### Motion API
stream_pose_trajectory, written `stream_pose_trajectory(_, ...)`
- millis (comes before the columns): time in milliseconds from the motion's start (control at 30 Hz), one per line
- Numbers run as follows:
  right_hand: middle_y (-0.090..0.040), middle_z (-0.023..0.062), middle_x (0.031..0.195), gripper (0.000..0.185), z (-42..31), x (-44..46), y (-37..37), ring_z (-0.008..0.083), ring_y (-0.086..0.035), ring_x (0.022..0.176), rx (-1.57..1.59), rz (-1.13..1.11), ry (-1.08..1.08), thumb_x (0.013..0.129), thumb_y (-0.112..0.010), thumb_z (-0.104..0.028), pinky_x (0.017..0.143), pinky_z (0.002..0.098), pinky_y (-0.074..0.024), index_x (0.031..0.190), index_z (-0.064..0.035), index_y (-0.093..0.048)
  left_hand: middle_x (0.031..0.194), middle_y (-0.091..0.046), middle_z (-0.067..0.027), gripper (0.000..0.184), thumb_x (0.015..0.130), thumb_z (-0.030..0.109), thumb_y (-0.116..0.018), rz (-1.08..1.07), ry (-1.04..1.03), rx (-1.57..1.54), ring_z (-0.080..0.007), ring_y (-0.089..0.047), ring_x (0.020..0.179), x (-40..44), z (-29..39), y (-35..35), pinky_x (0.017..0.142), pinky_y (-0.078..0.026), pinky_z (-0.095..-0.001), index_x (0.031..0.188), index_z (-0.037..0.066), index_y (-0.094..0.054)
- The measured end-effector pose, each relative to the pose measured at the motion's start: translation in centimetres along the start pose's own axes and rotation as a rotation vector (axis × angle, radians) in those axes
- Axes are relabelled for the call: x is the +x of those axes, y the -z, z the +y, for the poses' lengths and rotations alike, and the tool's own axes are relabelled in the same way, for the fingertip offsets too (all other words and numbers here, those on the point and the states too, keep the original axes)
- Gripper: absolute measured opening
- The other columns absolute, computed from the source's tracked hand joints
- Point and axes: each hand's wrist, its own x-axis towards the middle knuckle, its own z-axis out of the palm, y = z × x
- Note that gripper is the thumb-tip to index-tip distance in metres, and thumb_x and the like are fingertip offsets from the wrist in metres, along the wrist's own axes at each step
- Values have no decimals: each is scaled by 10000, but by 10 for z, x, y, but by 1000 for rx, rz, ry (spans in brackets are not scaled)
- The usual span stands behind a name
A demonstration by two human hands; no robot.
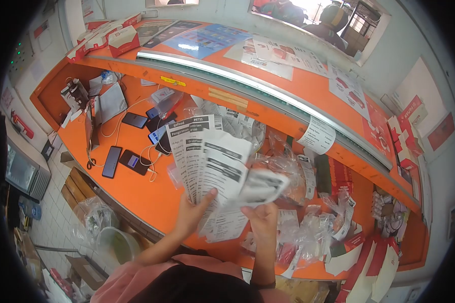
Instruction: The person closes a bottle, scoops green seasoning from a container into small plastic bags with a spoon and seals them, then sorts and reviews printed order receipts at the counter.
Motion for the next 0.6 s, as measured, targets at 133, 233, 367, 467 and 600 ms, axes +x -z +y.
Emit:
stream_pose_trajectory(133, -577, 127, 1101, 414, 10, -2, 3, 176, -545, 1023, -378, 251, 70, 735, -612, 126, 885, 294, -425, 1128, 55, -502, 926, -623, -88, 325, 838, 189, -640, -17, -171, 79, -136, -580, 839, 0, -4, -4, 737, -468, -256, 1040, -46, -543)
stream_pose_trajectory(233, -573, 131, 1106, 456, 10, 3, -1, 163, -548, 1014, -424, 375, 84, 742, -612, 116, 878, 273, -426, 1169, 59, -462, 929, -624, -92, 316, 843, 199, -633, -38, -111, 33, -134, -575, 827, -1, 0, -7, 729, -464, -249, 1025, -46, -550)
stream_pose_trajectory(367, -567, 141, 1120, 465, 3, 3, 9, 174, -545, 1025, -384, 401, 218, 736, -603, 127, 878, 281, -429, 1173, 54, -459, 914, -626, -88, 311, 857, 222, -616, 80, 1, -55, -117, -577, 811, -1, 2, -6, 708, -466, -236, 1003, -45, -556)
stream_pose_trajectory(467, -535, 125, 1167, 422, -3, -11, 31, 223, -547, 1023, -159, 213, 209, 765, -632, 20, 887, 355, -428, 1160, 7, -486, 903, -627, -84, 304, 851, 217, -623, 77, 34, -40, -107, -576, 811, 0, 6, -3, 701, -466, -232, 993, -44, -559)
stream_pose_trajectory(600, -523, 124, 1175, 381, -9, -3, 26, 229, -532, 1050, 122, -128, 104, 758, -643, 14, 891, 363, -430, 1118, 10, -517, 893, -628, -82, 295, 806, 171, -675, -4, 65, -2, -112, -584, 813, -1, 13, -5, 699, -474, -241, 982, -38, -565)
